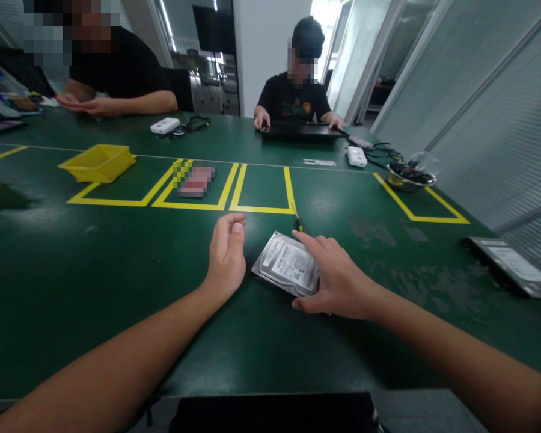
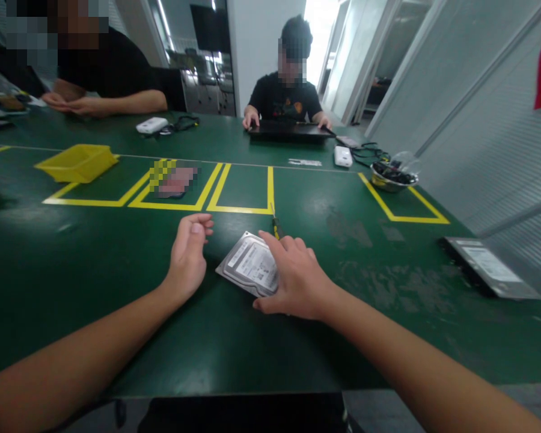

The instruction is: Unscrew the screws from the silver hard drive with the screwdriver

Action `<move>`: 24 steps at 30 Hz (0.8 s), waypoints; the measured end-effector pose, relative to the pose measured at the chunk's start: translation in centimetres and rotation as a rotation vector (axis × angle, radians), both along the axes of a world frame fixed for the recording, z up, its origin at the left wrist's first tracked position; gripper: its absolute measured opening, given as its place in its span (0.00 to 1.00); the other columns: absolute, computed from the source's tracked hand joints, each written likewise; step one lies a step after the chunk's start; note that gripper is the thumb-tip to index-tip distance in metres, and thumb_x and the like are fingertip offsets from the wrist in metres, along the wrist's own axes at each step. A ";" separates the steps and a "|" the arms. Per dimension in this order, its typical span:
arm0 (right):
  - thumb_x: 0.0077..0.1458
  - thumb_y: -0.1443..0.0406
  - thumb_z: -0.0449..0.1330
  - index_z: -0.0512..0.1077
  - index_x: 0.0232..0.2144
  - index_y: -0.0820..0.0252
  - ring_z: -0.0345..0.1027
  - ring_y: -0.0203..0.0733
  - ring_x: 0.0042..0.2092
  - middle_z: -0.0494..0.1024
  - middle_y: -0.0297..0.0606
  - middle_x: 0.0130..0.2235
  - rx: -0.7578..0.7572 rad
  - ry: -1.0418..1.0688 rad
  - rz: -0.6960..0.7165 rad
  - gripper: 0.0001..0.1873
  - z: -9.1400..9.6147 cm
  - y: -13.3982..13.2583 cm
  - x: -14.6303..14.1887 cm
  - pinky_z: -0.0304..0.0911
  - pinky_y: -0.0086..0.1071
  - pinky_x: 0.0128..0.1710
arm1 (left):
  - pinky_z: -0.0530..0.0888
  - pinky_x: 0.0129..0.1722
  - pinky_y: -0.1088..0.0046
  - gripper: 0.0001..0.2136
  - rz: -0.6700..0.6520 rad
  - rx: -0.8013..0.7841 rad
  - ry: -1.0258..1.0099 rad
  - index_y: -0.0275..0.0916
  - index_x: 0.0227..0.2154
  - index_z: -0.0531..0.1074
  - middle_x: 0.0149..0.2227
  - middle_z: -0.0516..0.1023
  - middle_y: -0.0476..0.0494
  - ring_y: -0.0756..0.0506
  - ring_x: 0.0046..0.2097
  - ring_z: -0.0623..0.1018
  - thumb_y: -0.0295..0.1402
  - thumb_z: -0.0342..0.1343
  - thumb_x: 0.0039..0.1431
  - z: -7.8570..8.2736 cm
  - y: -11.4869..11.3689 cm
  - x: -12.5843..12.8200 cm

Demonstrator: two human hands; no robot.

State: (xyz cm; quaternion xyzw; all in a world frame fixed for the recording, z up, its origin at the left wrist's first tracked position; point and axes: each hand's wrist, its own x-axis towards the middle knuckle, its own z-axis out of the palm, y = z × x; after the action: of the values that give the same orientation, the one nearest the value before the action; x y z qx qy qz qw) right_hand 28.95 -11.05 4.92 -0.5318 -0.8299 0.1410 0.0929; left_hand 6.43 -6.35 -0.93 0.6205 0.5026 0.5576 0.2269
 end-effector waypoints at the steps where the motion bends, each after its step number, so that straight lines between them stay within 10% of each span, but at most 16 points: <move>1: 0.39 0.51 0.69 0.47 0.69 0.58 0.58 0.58 0.52 0.65 0.50 0.55 0.001 0.008 -0.002 0.60 0.2 -0.1 0.3 0.58 0.50 0.50 | 0.71 0.48 0.63 0.18 -0.004 -0.004 0.002 0.40 0.50 0.67 0.46 0.73 0.40 0.43 0.47 0.74 0.46 0.40 0.71 0.0 0.0 0.0; 13: 0.41 0.53 0.70 0.47 0.67 0.54 0.59 0.57 0.55 0.64 0.47 0.56 0.080 0.049 -0.072 0.56 0.3 -3.4 5.8 0.59 0.50 0.55 | 0.72 0.41 0.64 0.05 -0.194 -0.010 0.346 0.40 0.37 0.73 0.37 0.76 0.45 0.44 0.40 0.76 0.34 0.55 0.62 0.3 0.2 0.9; 24: 0.48 0.48 0.64 0.47 0.66 0.52 0.62 0.62 0.55 0.64 0.51 0.58 0.206 -0.087 -0.345 0.50 -1.3 -8.5 16.2 0.62 0.57 0.53 | 0.71 0.51 0.57 0.17 -0.382 0.087 0.763 0.39 0.54 0.69 0.49 0.75 0.40 0.39 0.50 0.73 0.35 0.53 0.64 -0.3 0.7 3.9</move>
State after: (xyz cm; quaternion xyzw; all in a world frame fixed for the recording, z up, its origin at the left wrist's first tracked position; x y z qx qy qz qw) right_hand 45.19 -19.51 3.66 -0.6595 -0.7396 0.0144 0.1335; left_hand 10.34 -5.65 -1.23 0.8732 0.4026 0.2566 0.0979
